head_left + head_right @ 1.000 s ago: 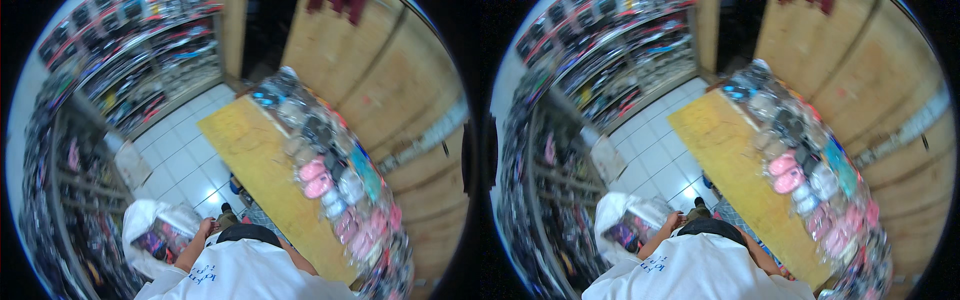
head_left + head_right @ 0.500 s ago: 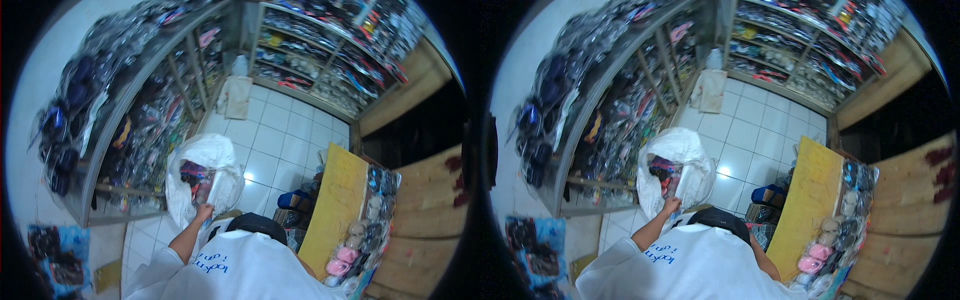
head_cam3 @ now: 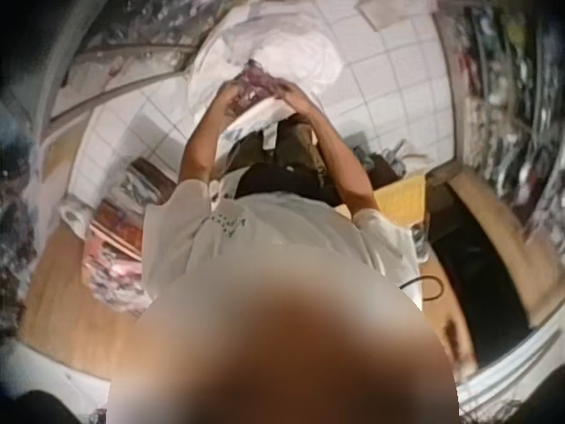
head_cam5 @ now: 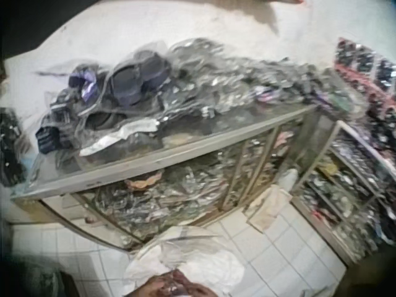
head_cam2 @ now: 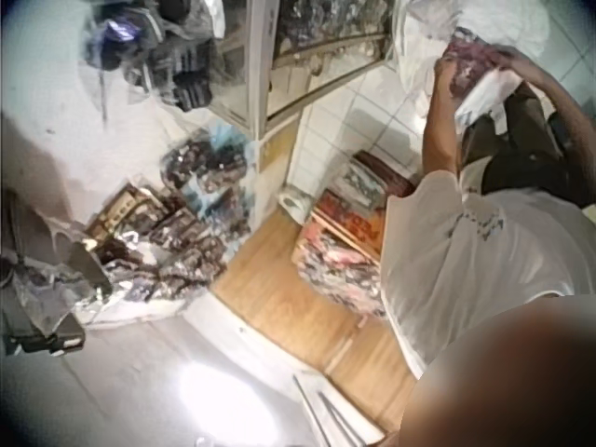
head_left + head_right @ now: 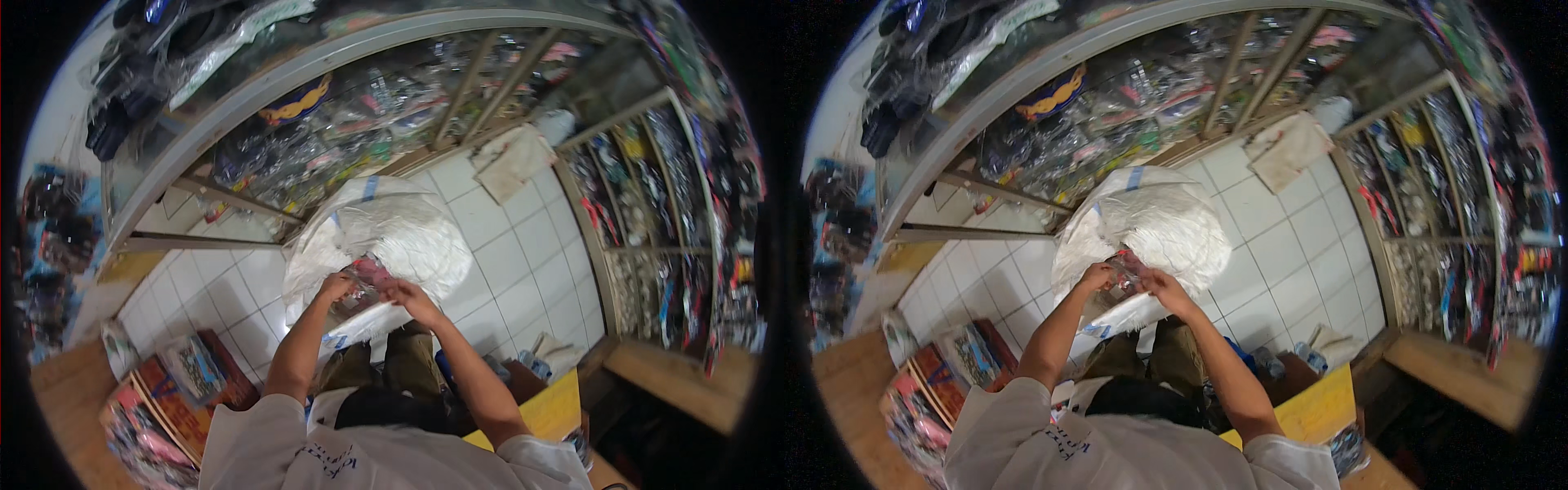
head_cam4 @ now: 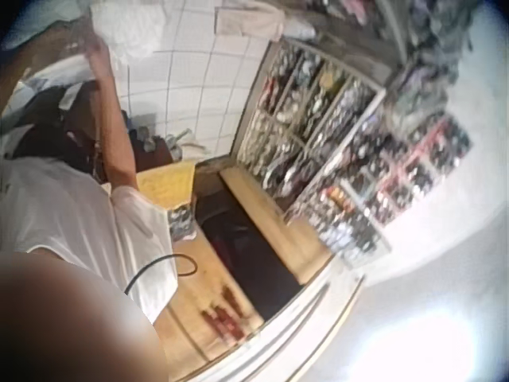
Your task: Arranging and sorting packaged flip-flops and sandals on a display table in a shoe store.
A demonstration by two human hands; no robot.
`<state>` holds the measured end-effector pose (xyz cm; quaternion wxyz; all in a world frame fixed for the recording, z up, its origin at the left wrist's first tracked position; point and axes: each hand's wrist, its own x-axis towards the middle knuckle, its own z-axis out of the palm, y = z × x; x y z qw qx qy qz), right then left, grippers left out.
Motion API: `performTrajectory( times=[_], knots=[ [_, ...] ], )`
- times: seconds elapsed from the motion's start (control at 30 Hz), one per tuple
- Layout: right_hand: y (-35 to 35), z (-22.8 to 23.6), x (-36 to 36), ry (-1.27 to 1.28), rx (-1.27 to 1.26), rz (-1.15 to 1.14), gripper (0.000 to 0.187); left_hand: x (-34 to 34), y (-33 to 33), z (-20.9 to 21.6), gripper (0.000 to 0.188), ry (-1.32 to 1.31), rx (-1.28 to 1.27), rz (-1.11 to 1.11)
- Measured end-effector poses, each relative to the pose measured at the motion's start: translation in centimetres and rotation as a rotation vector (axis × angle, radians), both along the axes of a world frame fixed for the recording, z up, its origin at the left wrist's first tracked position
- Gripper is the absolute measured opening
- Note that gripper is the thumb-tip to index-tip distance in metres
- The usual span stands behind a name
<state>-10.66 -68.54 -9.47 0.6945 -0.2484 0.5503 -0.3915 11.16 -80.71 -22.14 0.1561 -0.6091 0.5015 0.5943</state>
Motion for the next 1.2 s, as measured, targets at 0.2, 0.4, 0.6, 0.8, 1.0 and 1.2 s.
performTrajectory(
  times=[0.2, 0.4, 0.6, 0.8, 1.0, 1.2],
  knots=[
    [-14.2, -6.0, 0.1, 0.232, 0.068, 0.802, 0.039, 12.2, -10.0, -3.8, 0.106, -0.343, -0.358, 0.1],
    [-14.4, -17.3, -10.2, 0.715, -0.068, 0.84, 0.046, -4.0, -15.3, 2.0, 0.064, 0.959, -0.516, 1.077],
    [-12.5, -23.0, 4.0, 0.609, -0.136, 1.072, 0.066, -0.5, 1.0, -5.2, 0.026, 0.347, -0.509, 0.79],
    [-7.0, -28.7, 14.3, 1.034, -0.257, 0.928, 0.098, -0.9, 21.1, -6.6, 0.051, 0.028, -0.106, 0.28],
    [-7.7, -34.6, 13.0, 0.888, -0.185, 0.965, 0.076, -2.6, 21.3, -5.3, 0.056, 0.211, 0.369, 0.52],
    [-5.3, -30.4, 8.7, 0.739, 0.036, 0.434, 0.069, -5.4, 18.9, -7.8, 0.067, 0.836, 0.599, 1.924]
  ],
)
